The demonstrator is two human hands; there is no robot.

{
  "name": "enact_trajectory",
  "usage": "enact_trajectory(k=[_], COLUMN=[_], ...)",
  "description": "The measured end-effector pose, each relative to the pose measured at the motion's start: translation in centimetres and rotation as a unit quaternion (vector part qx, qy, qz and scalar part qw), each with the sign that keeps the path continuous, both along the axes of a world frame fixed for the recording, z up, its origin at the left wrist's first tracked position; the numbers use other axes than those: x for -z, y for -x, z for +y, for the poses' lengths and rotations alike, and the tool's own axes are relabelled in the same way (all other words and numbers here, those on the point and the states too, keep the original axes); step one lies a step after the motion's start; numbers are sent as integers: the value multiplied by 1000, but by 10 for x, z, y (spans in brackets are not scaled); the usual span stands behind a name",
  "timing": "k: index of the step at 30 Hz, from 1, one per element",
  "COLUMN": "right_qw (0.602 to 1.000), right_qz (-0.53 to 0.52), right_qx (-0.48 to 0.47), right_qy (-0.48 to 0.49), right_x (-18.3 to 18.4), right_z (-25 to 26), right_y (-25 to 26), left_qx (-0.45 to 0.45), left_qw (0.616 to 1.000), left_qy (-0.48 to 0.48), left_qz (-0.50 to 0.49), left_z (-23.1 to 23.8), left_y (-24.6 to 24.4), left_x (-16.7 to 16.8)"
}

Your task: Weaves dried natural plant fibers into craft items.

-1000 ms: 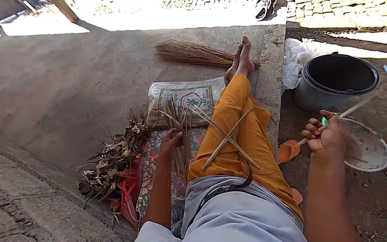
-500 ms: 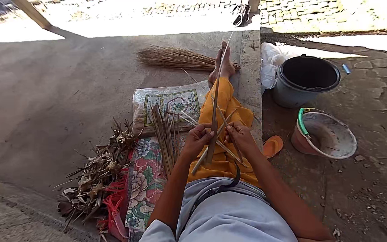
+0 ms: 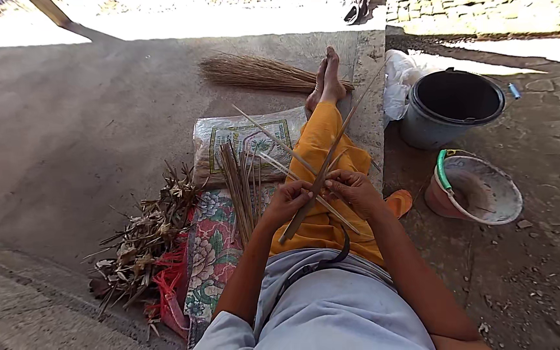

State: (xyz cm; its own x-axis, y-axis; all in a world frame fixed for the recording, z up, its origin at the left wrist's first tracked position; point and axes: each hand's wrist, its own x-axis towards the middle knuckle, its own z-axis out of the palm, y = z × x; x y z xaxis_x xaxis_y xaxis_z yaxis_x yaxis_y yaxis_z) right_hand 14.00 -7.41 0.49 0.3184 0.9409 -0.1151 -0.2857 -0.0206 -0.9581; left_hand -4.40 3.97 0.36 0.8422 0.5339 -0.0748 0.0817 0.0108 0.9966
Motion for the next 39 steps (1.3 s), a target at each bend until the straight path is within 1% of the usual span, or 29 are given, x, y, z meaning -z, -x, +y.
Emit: enact_trajectory(k=[6, 8, 11, 12, 14, 17, 18, 19, 23, 25, 28, 29, 31, 33, 35, 37, 39], right_qw=[1000, 999, 999, 999, 999, 998, 998, 999, 999, 996, 992, 989, 977, 957, 937, 927, 926], right_qz=[-29, -44, -47, -45, -33, -3, 2, 2, -38, -60, -77, -91, -151, -235, -300, -335, -344], right_qx=[7, 2, 8, 14, 27, 33, 32, 29, -6, -20, -34, -36, -49, -64, -56, -26, 1], right_qy=[-9, -10, -18, -19, -28, -51, -49, -39, 25, 55, 99, 114, 140, 159, 171, 168, 154], right_x=[5, 7, 12, 13, 17, 22, 22, 22, 14, 10, 10, 12, 19, 27, 30, 33, 34], right_z=[0, 0, 3, 3, 5, 5, 5, 5, 1, -1, -3, -3, -4, -5, -9, -12, -14], right_y=[2, 4, 10, 11, 12, 14, 14, 13, 1, -6, -11, -12, -16, -23, -31, -41, -50], left_qx=[22, -5, -76, -95, -126, -160, -168, -173, -175, -165, -142, -132, -97, -83, -122, -189, -262], left_qw=[999, 999, 997, 995, 983, 937, 926, 924, 952, 967, 980, 985, 991, 977, 967, 960, 939], left_qy=[-25, -21, 2, 32, 136, 305, 333, 338, 248, 193, 140, 108, -6, -121, -162, -142, -128], left_qz=[41, 32, 1, -4, -15, -53, -56, -53, -32, -13, 3, 16, 87, 156, 154, 152, 181], left_z=[0, -3, -9, -11, -16, -25, -27, -28, -25, -20, -15, -14, -10, -4, 7, 26, 48], left_y=[1, -4, -13, -16, -21, -28, -30, -31, -28, -25, -21, -21, -17, -7, 13, 40, 72], left_x=[4, 2, 5, 6, 6, 5, 4, 3, 3, 6, 13, 18, 25, 22, 18, 17, 23])
